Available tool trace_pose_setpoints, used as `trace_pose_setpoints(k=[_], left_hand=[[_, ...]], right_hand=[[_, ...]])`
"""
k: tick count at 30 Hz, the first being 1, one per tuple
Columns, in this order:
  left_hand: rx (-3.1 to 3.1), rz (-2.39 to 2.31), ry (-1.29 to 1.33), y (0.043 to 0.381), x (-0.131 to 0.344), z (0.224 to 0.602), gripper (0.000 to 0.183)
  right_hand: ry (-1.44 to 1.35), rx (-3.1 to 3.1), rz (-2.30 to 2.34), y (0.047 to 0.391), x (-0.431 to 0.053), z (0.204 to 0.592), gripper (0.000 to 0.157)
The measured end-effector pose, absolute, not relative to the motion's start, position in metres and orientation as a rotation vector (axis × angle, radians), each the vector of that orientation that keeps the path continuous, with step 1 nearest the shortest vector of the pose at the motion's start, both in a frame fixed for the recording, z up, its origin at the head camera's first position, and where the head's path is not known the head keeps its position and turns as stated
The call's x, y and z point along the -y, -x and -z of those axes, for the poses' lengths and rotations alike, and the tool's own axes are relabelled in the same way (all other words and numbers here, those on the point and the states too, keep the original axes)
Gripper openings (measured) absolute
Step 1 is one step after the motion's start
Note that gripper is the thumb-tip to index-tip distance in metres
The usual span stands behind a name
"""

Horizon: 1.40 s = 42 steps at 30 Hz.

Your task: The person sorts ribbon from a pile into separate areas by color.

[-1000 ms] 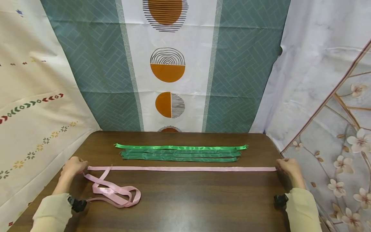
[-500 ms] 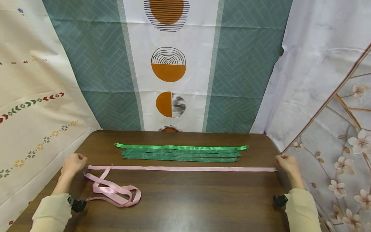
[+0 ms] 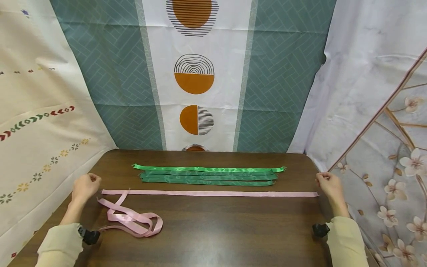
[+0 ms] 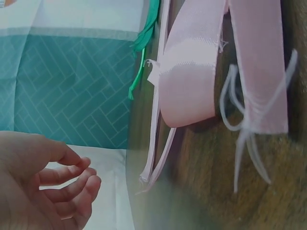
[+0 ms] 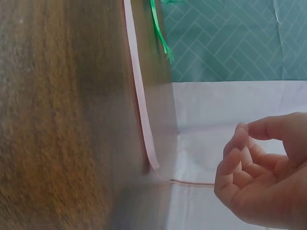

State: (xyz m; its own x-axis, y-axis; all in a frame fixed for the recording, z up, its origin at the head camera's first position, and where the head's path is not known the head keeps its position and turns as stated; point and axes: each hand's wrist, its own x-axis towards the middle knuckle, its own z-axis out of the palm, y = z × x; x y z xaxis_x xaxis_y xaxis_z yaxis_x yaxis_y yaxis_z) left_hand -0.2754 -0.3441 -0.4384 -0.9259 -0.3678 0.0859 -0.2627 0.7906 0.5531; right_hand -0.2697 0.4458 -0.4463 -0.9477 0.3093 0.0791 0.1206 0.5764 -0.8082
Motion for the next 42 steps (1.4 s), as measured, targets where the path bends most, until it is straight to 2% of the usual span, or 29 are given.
trace_pose_setpoints(k=[9,20,26,42], left_hand=[[2.828,0.847,-0.402,0.273,0.340,0.439,0.033],[2.788,0.850,-0.307,0.273,0.332,0.440,0.031],[2.827,0.814,-0.174,0.272,0.327,0.438,0.029],[2.907,0.760,0.127,0.263,0.314,0.439,0.020]], right_hand=[[0.303,2.619,-1.242,0.272,-0.437,0.448,0.045],[0.157,2.650,-1.184,0.278,-0.421,0.445,0.042],[0.067,2.744,-1.054,0.275,-0.413,0.438,0.041],[-0.106,2.773,-0.849,0.277,-0.389,0.430,0.028]])
